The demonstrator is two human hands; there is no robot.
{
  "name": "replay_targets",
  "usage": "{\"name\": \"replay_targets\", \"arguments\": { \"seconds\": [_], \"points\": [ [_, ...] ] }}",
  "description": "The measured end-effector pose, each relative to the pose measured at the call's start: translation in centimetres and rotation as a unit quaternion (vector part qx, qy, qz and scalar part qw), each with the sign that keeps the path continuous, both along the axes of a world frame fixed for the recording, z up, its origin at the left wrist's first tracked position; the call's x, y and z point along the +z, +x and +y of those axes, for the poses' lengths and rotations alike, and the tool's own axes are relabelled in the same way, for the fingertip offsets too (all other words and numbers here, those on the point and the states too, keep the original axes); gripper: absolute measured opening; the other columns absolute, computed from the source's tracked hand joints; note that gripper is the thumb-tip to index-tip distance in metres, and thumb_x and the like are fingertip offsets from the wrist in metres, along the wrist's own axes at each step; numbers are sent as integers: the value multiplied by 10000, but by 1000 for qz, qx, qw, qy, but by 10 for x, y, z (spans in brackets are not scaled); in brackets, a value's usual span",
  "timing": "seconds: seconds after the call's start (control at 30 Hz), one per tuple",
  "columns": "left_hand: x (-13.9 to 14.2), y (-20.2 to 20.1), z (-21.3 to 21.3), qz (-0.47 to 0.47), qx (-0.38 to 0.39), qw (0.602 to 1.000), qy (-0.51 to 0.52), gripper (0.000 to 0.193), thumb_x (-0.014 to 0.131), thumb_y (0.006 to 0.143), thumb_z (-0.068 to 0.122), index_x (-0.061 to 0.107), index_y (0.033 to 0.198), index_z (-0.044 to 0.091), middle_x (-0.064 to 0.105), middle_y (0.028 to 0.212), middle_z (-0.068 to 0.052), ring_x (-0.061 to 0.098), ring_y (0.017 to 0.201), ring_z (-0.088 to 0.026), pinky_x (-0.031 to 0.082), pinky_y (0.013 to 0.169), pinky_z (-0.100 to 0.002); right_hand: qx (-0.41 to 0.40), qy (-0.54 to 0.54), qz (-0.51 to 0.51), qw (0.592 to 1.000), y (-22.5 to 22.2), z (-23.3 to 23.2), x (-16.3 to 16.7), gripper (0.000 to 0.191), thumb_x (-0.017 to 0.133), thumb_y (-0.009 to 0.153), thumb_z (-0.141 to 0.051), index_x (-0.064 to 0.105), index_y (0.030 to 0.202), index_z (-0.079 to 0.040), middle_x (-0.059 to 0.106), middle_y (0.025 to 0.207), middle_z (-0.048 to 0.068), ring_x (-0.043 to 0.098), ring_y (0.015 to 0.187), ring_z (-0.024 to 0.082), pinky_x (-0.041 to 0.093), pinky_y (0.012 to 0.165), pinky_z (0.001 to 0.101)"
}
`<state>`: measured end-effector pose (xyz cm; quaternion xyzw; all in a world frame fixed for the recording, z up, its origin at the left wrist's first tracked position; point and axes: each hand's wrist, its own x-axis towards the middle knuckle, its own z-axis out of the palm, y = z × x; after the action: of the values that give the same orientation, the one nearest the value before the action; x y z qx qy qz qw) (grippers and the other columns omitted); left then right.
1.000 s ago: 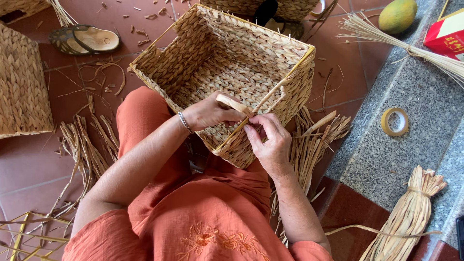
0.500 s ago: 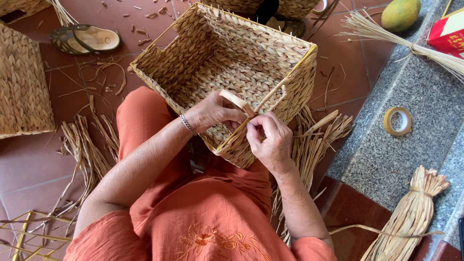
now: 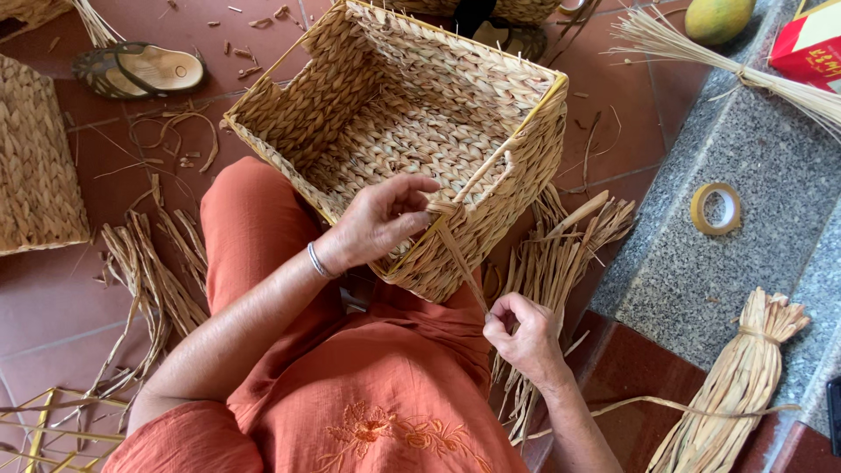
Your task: The person sits on the floor weaving a water hyacinth basket, tucking and pressing woven strips along the rim and working a strip into the weave. They rotate the basket, use scissors to trim protruding ends, and hold a strip while cutting it to length.
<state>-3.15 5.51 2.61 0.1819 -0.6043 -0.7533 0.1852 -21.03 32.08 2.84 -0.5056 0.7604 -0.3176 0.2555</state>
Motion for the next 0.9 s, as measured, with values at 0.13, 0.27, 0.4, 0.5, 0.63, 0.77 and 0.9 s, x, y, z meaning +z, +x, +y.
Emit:
{"name": "replay_targets", "arguments": {
  "seconds": [0.13,0.27,0.4,0.5,0.63,0.77,0.9],
  "points": [
    [29,15,23,-82,59,949,-299,432,731,957,152,577,1344,36,712,1081,-125,725,936,-229,614,814,-351,-1,84,76,994,-4,-5,-3,30,698,783,-12,681,808,-13,742,754,76,729,612,145,610,535,289],
    [41,14,40,-80,100,882,-454,636,732,870,116,461,1426,-30,656,1121,-200,649,1027,-373,564,867,-425,85,-50,22,995,-7,-22,12,312,761,834,-116,647,1050,78,723,997,176,727,872,237,616,760,359],
    [39,8,53,-136,106,881,-441,622,719,913,120,440,1446,-40,648,1059,-193,641,986,-362,561,841,-447,72,-111,-108,985,-1,-62,13,329,674,1016,-226,654,1209,40,751,990,104,748,871,161,629,739,301],
    [34,6,57,-148,125,875,-443,588,704,929,136,446,1430,-31,659,1008,-189,661,918,-361,561,749,-448,15,4,-83,996,3,-82,4,230,735,955,-230,712,895,-9,672,657,85,591,549,167,464,495,330],
    [24,7,56,-141,131,881,-431,480,644,992,104,469,1429,12,687,959,-160,700,838,-322,573,672,-421,51,-93,-43,993,5,-72,-12,321,676,1021,-207,607,764,-29,560,627,43,501,522,129,392,469,314],
    [15,1,59,-174,110,882,-424,356,654,1022,120,526,1352,85,705,927,-142,720,820,-311,586,663,-407,26,-62,-84,994,14,-45,-30,334,655,1004,-157,583,698,-44,540,550,25,461,434,118,367,382,306],
    [15,4,61,-120,131,891,-418,416,621,991,59,495,1386,23,702,992,-181,718,833,-333,590,662,-414,4,-49,-168,985,46,-39,-42,315,594,1011,-83,608,698,-54,717,672,17,630,420,100,376,285,282]
  ]
}}
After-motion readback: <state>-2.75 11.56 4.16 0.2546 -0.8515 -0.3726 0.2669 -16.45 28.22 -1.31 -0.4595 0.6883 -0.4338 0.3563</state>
